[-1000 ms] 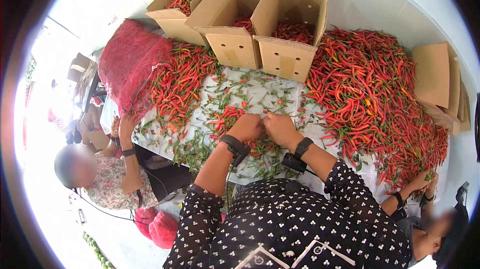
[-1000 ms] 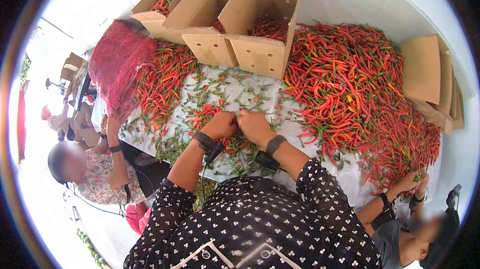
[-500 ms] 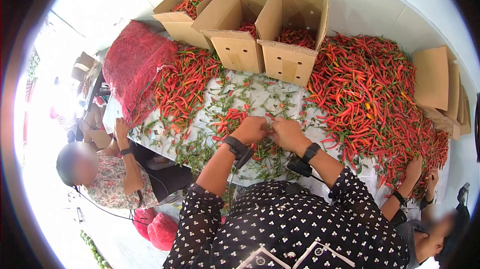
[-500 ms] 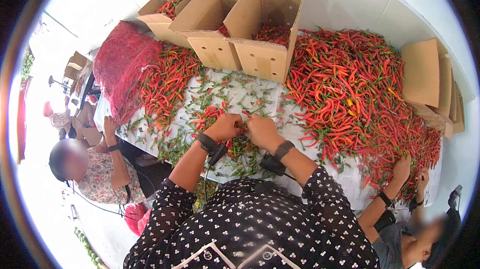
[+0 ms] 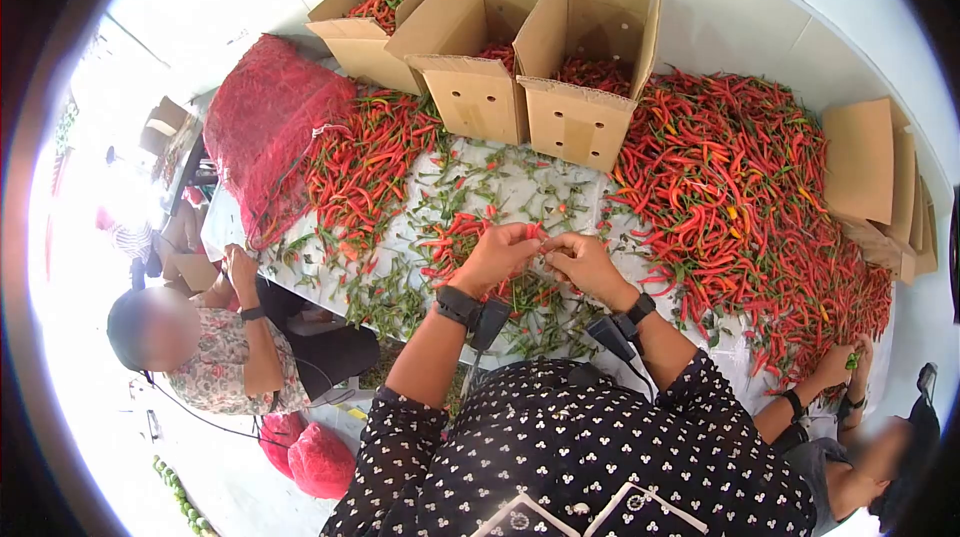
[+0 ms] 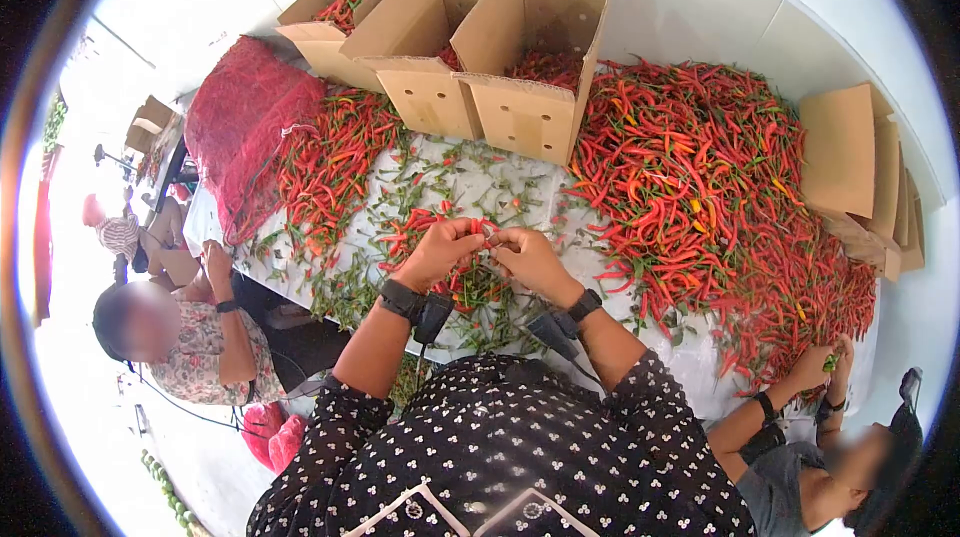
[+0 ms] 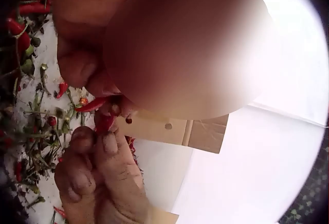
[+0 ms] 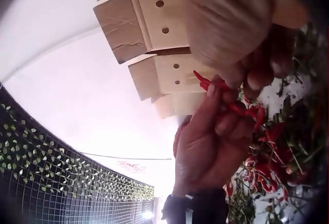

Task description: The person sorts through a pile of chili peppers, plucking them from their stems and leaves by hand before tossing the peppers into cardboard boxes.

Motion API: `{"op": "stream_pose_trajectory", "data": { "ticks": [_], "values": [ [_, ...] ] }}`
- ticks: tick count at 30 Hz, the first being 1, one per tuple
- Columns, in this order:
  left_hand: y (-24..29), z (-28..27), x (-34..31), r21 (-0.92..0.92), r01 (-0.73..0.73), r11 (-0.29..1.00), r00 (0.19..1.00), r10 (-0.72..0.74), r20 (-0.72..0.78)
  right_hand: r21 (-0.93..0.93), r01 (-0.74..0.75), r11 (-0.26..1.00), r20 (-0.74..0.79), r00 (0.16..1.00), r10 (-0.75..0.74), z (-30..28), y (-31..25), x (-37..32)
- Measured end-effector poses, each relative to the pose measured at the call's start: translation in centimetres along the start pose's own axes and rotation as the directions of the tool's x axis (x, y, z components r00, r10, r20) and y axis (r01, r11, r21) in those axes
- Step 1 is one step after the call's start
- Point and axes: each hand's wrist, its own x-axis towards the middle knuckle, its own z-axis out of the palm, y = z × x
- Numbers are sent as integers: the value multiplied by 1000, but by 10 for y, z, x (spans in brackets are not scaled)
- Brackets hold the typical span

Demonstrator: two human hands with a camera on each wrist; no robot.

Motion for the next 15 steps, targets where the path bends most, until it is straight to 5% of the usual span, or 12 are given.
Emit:
{"op": "stream_pose_trajectory", "data": {
  "ticks": [6,8,9,11,15],
  "values": [
    [5,6,-6,53,32,998,993,-26,-113,68,16,998,35,999,-18,3,-8,-5],
    [2,14,-8,389,-151,909,959,231,-166,-166,46,985,-45,997,-54,2,-1,-3],
    [4,19,-9,391,-152,908,960,231,-161,-164,46,985,-50,997,-55,1,6,-1],
    [10,27,-14,343,-278,897,896,371,-245,-558,112,822,-191,947,-259,-4,20,0],
    [33,12,-17,283,-100,954,959,168,-228,-640,40,767,-207,953,-222,-14,17,-12]
  ]
}}
